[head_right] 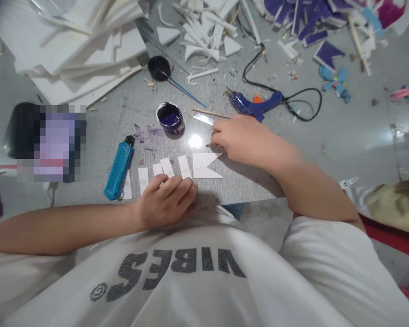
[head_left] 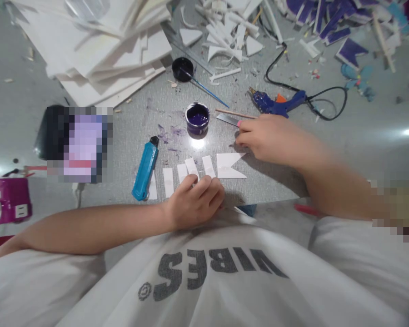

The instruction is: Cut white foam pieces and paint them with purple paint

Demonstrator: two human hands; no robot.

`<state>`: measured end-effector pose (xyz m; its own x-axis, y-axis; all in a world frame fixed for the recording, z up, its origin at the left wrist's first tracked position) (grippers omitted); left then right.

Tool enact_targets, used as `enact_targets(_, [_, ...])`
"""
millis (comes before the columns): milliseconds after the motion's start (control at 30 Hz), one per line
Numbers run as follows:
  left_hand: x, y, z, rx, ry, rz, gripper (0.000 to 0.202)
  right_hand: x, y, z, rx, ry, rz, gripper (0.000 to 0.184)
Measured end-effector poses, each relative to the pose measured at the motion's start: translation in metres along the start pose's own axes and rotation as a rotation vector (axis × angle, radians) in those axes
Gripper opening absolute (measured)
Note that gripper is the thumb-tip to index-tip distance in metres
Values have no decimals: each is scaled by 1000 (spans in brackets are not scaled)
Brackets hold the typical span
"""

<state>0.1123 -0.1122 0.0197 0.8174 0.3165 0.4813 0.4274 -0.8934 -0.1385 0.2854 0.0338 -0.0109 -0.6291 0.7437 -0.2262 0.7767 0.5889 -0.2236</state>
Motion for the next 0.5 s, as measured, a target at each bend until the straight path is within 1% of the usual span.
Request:
enact_targets(100, [-2,0,3,1,-27,-2,42,2,-4,2,-131,-53,17,35])
enact_targets(233, [-3,0,5,-4,-53,9,45,4,-6,4,-204,-137,58,38])
enact_targets(400, [-3,0,5,0,-51,10,46,3,-11,-2,-187,-101,22,35])
enact_targets(500, [-3,0,5,23,-43,3,49,2,-10,-2,-182,-97,30,36])
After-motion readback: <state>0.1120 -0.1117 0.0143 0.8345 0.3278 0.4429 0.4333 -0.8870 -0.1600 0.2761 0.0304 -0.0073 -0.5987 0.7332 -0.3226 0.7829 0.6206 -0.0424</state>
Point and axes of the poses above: each hand's wrist, its own x-axis towards the middle knuckle, its own z-axis out of the palm, y = z × x, the point moved 10 cm from there along x, towards the middle knuckle, and after that the axes turned 1 degree about -x, right-handed, at the moved point
